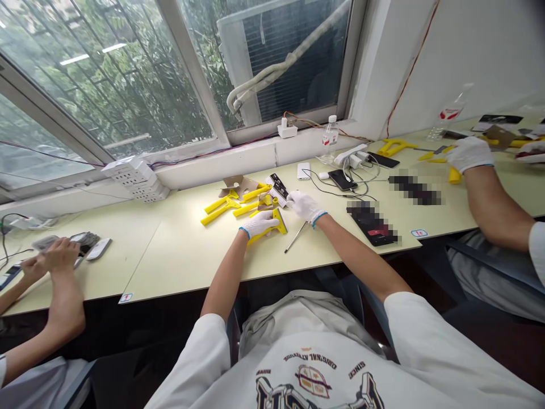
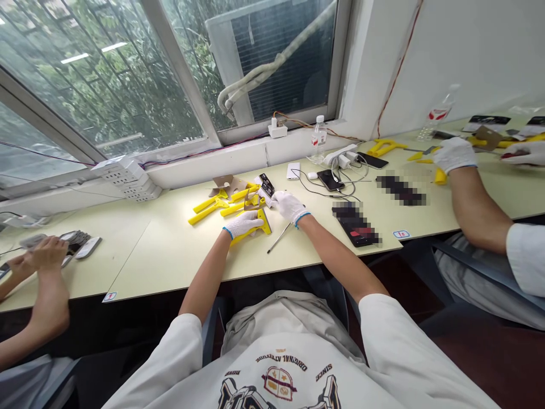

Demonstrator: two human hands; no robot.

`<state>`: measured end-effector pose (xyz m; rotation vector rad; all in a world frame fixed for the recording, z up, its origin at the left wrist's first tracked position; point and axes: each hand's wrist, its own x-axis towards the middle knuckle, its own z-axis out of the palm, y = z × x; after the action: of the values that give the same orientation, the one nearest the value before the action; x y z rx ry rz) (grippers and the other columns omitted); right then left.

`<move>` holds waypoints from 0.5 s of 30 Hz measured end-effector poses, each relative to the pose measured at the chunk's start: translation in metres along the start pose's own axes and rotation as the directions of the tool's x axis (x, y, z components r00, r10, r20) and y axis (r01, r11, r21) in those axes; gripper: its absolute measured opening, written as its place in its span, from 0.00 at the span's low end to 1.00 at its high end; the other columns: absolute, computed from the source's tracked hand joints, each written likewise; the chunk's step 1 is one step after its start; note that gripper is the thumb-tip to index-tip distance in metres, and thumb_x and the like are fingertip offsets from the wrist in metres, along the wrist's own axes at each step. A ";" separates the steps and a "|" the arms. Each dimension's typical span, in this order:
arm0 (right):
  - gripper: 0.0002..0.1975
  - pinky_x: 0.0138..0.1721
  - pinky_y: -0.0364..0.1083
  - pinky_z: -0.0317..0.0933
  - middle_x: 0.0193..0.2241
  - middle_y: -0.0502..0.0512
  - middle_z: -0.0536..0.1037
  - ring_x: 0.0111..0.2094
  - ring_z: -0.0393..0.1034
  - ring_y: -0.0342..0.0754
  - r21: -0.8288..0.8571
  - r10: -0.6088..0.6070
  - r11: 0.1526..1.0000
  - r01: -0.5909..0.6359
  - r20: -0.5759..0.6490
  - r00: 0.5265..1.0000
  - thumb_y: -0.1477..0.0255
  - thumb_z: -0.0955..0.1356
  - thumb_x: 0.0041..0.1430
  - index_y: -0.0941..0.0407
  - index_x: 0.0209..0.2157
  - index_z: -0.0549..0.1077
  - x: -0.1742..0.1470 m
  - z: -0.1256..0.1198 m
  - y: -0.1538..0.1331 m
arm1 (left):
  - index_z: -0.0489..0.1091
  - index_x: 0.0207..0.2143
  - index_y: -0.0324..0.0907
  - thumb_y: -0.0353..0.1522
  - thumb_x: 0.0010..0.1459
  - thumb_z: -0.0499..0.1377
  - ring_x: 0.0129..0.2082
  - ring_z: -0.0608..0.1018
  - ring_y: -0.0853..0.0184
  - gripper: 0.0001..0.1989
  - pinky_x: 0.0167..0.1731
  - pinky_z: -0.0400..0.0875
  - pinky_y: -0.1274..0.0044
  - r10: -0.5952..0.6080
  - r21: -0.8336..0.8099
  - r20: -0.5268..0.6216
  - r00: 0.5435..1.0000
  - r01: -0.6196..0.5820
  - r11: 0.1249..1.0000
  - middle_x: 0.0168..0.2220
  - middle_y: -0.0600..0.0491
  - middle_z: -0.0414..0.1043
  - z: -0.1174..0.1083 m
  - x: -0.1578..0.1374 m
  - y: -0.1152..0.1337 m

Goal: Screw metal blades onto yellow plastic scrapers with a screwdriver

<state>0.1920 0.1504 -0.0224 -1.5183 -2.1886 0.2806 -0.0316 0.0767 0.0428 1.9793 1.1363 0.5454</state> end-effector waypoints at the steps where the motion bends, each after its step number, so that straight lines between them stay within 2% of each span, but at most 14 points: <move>1: 0.15 0.57 0.46 0.63 0.50 0.64 0.81 0.49 0.73 0.49 0.005 -0.049 0.999 0.049 -0.003 0.999 0.66 0.66 0.78 0.61 0.52 0.80 -0.001 0.004 -0.008 | 0.78 0.40 0.42 0.41 0.66 0.67 0.30 0.75 0.64 0.11 0.30 0.69 0.71 -0.014 -0.008 0.010 1.000 0.014 1.000 0.31 0.49 0.80 0.000 0.000 0.000; 4: 0.13 0.58 0.44 0.61 0.50 0.61 0.81 0.51 0.72 0.48 0.006 -0.195 0.981 0.195 0.011 0.981 0.67 0.66 0.79 0.60 0.49 0.80 -0.008 0.012 -0.030 | 0.78 0.40 0.42 0.39 0.64 0.67 0.29 0.75 0.64 0.09 0.30 0.68 0.71 -0.052 -0.034 0.036 0.998 0.053 0.998 0.29 0.49 0.80 0.001 -0.001 0.000; 7: 0.15 0.58 0.44 0.60 0.47 0.61 0.80 0.50 0.71 0.48 -0.020 -0.282 0.959 0.283 0.035 0.959 0.68 0.65 0.79 0.62 0.48 0.80 -0.015 0.013 -0.043 | 0.78 0.39 0.42 0.37 0.63 0.67 0.29 0.75 0.63 0.07 0.30 0.69 0.70 -0.069 -0.058 0.040 0.997 0.071 0.996 0.28 0.49 0.79 0.003 -0.003 -0.001; 15: 0.15 0.59 0.53 0.56 0.48 0.65 0.77 0.53 0.62 0.57 -0.139 -0.289 0.947 0.291 0.029 0.957 0.65 0.66 0.77 0.59 0.45 0.82 -0.024 0.006 -0.056 | 0.79 0.36 0.43 0.35 0.60 0.67 0.33 0.77 0.60 0.05 0.31 0.70 0.70 -0.086 -0.087 0.036 0.996 0.088 0.992 0.30 0.49 0.80 0.006 -0.002 0.000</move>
<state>0.1493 0.1082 -0.0104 -1.2401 -2.4447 0.0357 -0.0286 0.0728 0.0387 1.8480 1.1534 0.5077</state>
